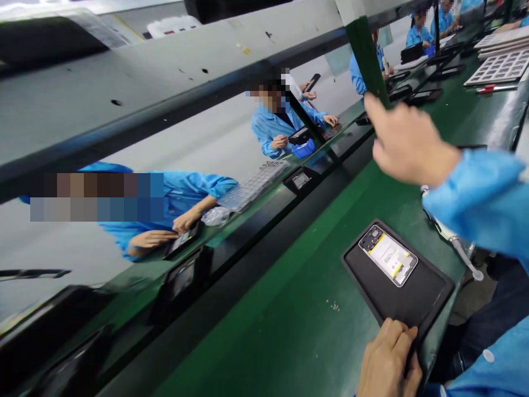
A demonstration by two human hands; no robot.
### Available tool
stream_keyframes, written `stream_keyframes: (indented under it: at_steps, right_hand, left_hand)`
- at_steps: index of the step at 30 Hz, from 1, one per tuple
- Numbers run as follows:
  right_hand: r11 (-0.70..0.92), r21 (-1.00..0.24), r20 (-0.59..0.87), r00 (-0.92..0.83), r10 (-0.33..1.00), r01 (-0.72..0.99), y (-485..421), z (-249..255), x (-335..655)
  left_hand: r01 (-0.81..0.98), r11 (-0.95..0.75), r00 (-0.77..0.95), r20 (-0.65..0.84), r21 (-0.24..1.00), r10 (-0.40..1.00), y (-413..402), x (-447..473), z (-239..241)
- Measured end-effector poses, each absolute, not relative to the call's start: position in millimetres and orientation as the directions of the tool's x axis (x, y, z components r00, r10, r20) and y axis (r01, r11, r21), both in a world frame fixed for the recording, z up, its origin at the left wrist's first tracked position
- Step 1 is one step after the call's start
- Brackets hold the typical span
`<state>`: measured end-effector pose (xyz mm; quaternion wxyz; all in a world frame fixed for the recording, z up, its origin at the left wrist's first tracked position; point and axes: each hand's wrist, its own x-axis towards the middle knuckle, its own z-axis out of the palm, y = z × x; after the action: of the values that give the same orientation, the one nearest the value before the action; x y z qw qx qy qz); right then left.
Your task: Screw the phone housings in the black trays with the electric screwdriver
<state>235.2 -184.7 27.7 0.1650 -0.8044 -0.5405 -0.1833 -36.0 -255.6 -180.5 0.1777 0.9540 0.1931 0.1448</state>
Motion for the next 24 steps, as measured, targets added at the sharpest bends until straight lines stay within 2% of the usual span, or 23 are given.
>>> stream_keyframes:
  at_steps: [3, 7, 10, 16, 18, 20, 22, 24]
  right_hand:
    - [-0.145, -0.195, 0.242, 0.191, 0.951, 0.97, -212.5, -63.0, 186.2]
    - [-0.099, -0.286, 0.239, 0.171, 0.956, 0.953, -242.3, -158.5, 136.8]
    - [-0.135, -0.278, 0.262, 0.21, 0.942, 0.951, -248.1, -184.0, 120.6]
    - [-0.246, -0.27, 0.214, 0.307, 0.927, 0.931, -243.5, -182.7, 121.4]
    - [-0.282, -0.278, 0.175, 0.338, 0.925, 0.918, -243.1, -180.5, 122.0]
    - [-0.299, -0.292, 0.142, 0.35, 0.926, 0.908, -242.2, -177.7, 121.7]
    - [-0.295, -0.305, 0.11, 0.341, 0.934, 0.906, -240.1, -173.9, 122.5]
    - [-0.272, -0.321, 0.085, 0.313, 0.946, 0.907, -237.3, -168.8, 126.1]
  left_hand:
    - [0.295, -0.877, 0.886, 0.235, 0.379, 0.4, -254.9, -36.1, -182.2]
    - [0.282, -0.891, 0.885, 0.261, 0.355, 0.384, -253.1, -36.3, -181.8]
    - [0.296, -0.89, 0.891, 0.236, 0.347, 0.388, -252.0, -35.6, -179.9]
    - [0.267, -0.886, 0.922, 0.167, 0.38, 0.349, -247.0, -35.1, -177.9]
    - [0.24, -0.856, 0.942, 0.104, 0.457, 0.319, -241.3, -37.1, -174.2]
    - [0.232, -0.764, 0.95, 0.03, 0.601, 0.312, -233.0, -40.0, -167.2]
    - [0.287, -0.586, 0.922, -0.053, 0.758, 0.383, -223.0, -41.9, -158.7]
    - [0.372, -0.288, 0.82, -0.167, 0.883, 0.548, -212.4, -40.8, -152.0]
